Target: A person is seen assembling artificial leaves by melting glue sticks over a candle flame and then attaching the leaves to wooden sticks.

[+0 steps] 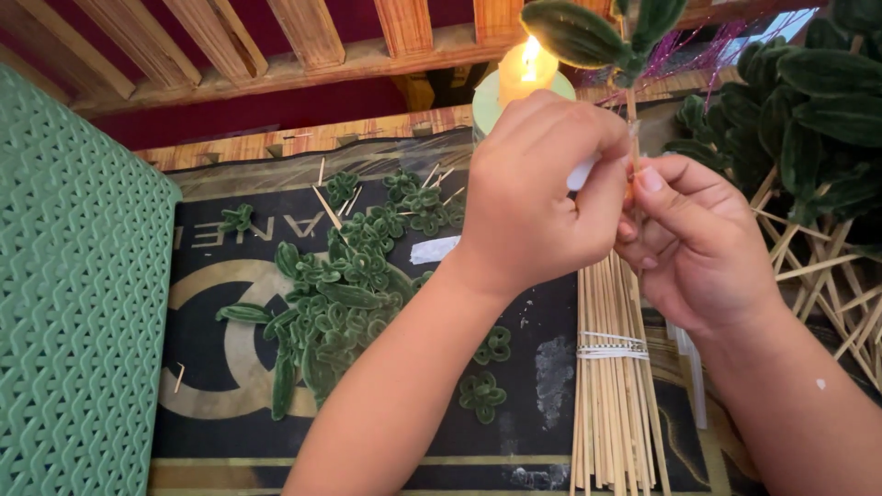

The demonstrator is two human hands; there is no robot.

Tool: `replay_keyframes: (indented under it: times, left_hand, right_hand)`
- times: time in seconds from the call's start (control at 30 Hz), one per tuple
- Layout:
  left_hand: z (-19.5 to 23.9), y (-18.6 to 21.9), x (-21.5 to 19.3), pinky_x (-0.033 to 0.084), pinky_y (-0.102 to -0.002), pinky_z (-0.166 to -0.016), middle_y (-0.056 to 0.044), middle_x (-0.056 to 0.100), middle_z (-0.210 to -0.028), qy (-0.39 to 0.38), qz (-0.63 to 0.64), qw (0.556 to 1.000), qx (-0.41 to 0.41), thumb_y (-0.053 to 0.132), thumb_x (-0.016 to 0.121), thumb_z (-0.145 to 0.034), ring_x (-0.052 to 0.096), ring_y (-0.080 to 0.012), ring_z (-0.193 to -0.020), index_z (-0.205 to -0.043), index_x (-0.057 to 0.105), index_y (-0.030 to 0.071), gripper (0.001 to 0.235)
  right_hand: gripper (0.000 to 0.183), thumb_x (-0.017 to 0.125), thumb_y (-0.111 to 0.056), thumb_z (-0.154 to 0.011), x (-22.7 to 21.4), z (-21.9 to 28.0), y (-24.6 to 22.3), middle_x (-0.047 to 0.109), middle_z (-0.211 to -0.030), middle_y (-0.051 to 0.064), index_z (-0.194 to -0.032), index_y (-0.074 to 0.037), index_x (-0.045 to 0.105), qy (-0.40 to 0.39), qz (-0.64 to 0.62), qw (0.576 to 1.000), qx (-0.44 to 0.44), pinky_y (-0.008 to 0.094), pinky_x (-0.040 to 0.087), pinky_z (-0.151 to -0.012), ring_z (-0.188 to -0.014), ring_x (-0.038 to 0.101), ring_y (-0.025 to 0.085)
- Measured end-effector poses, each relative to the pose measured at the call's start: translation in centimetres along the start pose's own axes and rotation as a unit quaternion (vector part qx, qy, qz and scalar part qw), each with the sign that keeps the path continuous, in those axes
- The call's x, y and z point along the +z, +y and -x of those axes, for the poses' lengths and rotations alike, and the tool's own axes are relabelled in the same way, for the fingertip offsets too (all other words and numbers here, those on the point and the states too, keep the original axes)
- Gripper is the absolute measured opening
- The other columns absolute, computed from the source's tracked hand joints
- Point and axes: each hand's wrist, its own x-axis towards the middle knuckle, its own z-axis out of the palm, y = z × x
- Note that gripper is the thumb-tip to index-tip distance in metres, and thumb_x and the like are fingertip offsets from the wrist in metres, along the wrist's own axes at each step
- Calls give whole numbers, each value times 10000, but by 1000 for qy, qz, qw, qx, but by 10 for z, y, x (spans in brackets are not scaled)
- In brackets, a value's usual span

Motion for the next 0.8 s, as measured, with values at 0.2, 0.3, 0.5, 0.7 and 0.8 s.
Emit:
replay_keyframes:
  times: [0.2, 0.3, 0.5, 0.7, 0.8]
  left_hand:
    - [-1, 10, -1, 500, -288, -756, 79, 571, -837, -6, 11, 982, -187, 150, 609, -911, 587, -132, -752, -927, 531, 170, 82]
    - [-4, 15, -2, 513, -267, -693, 131, 573, -842, -14, -23, 964, -266, 244, 633, -874, 640, -70, -677, -984, 489, 243, 181]
    - [-10, 22, -5, 461, -260, -598, 131, 469, -674, -31, 8, 954, -297, 259, 613, -841, 485, -64, -507, -892, 429, 231, 193]
    - [-11, 23, -7, 432, -262, -588, 115, 410, -684, -24, 31, 957, -287, 241, 593, -848, 451, -78, -541, -827, 391, 218, 204]
    - [-8, 20, -6, 440, -258, -596, 117, 425, -676, -33, 19, 967, -251, 233, 597, -880, 473, -70, -546, -837, 403, 215, 200]
  right_hand:
    - [60, 681, -133, -984, 1, 0, 0, 685, -804, 69, -942, -91, 676, 12, -9, 1000, -10, 193, 324, -440, -604, 597, 109]
    - [107, 673, -173, -996, 2, 1, -1, 642, -732, 84, -1020, -82, 724, -3, 16, 1000, -13, 186, 306, -444, -603, 561, 112]
    - [63, 674, -148, -993, -1, 2, 0, 686, -853, 101, -955, -100, 688, -13, -4, 1000, -27, 182, 337, -436, -627, 589, 122]
    - [67, 687, -153, -995, -4, 2, 1, 668, -770, 98, -976, -90, 701, -8, 9, 1000, -29, 191, 405, -484, -620, 585, 123]
    - [63, 709, -146, -980, -6, 2, 4, 636, -710, 103, -1018, -97, 697, 13, 26, 998, -49, 197, 420, -486, -594, 586, 132]
